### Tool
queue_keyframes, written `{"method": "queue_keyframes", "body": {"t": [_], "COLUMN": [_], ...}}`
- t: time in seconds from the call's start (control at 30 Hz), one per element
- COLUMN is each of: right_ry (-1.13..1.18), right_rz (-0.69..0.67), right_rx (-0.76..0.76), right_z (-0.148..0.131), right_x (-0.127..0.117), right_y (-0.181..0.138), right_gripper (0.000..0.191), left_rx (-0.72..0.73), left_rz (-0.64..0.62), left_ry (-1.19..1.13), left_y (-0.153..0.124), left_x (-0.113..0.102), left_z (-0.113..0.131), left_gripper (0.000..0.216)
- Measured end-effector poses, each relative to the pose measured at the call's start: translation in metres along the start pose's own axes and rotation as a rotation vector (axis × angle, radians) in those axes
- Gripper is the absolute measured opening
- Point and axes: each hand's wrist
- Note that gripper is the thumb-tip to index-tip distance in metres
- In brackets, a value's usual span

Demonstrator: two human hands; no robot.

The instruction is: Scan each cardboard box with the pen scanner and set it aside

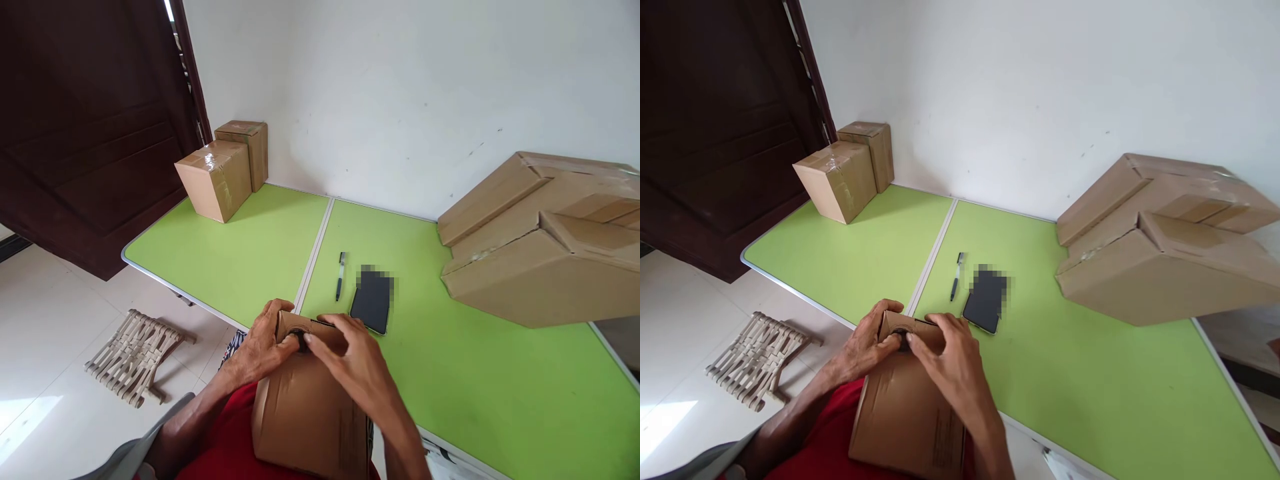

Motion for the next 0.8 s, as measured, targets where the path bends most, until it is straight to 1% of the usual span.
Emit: {"method": "queue_keyframes", "body": {"t": [0.07, 0.1, 0.13, 0.17, 0.23, 0.27, 0.37, 0.43, 0.53, 0.6, 0.63, 0.67, 0.73, 0.77, 0.8], "right_ry": [0.088, 0.07, 0.018, -0.05, -0.177, -0.217, -0.273, -0.254, -0.144, -0.029, 0.026, 0.105, 0.365, 0.525, 0.677], "right_rz": [-0.017, 0.013, 0.055, 0.09, 0.102, 0.1, 0.106, 0.105, 0.104, 0.127, 0.152, 0.197, 0.304, 0.334, 0.336], "right_rx": [0.094, 0.143, 0.182, 0.209, 0.245, 0.262, 0.303, 0.311, 0.306, 0.302, 0.296, 0.285, 0.247, 0.226, 0.205], "right_z": [0.009, 0.014, 0.02, 0.025, 0.035, 0.04, 0.051, 0.055, 0.056, 0.053, 0.05, 0.046, 0.036, 0.03, 0.024], "right_x": [-0.014, -0.018, -0.019, -0.017, -0.006, 0.002, 0.024, 0.033, 0.029, 0.016, 0.009, 0.001, -0.013, -0.018, -0.021], "right_y": [0.017, 0.028, 0.041, 0.054, 0.08, 0.092, 0.119, 0.128, 0.127, 0.116, 0.107, 0.096, 0.069, 0.054, 0.038], "right_gripper": [0.06, 0.061, 0.057, 0.049, 0.031, 0.029, 0.028, 0.027, 0.032, 0.025, 0.019, 0.017, 0.02, 0.02, 0.02], "left_rx": [-0.043, -0.056, -0.064, -0.067, -0.072, -0.077, -0.089, -0.085, -0.053, -0.012, 0.007, 0.021, 0.024, 0.018, 0.014], "left_rz": [-0.027, -0.041, -0.052, -0.059, -0.056, -0.052, -0.039, -0.06, -0.145, -0.201, -0.224, -0.244, -0.28, -0.298, -0.314], "left_ry": [-0.027, -0.043, -0.058, -0.071, -0.09, -0.092, -0.094, -0.111, -0.163, -0.201, -0.22, -0.24, -0.287, -0.315, -0.342], "left_y": [0.0, 0.0, 0.0, 0.0, -0.001, -0.001, -0.001, -0.001, 0.0, 0.001, 0.001, 0.002, 0.003, 0.004, 0.004], "left_x": [-0.006, -0.008, -0.01, -0.011, -0.011, -0.011, -0.012, -0.015, -0.022, -0.025, -0.026, -0.026, -0.025, -0.025, -0.024], "left_z": [0.0, -0.001, -0.003, -0.005, -0.008, -0.009, -0.009, -0.007, -0.007, -0.01, -0.013, -0.016, -0.022, -0.024, -0.026], "left_gripper": [0.04, 0.037, 0.036, 0.034, 0.033, 0.032, 0.033, 0.034, 0.047, 0.061, 0.067, 0.073, 0.083, 0.087, 0.091]}}
Point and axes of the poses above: each hand's wrist, its own y-axis towards the middle knuckle, its own x-axis out of the palm, z = x × y, and after that the axes turned 9 degrees about z, right-handed
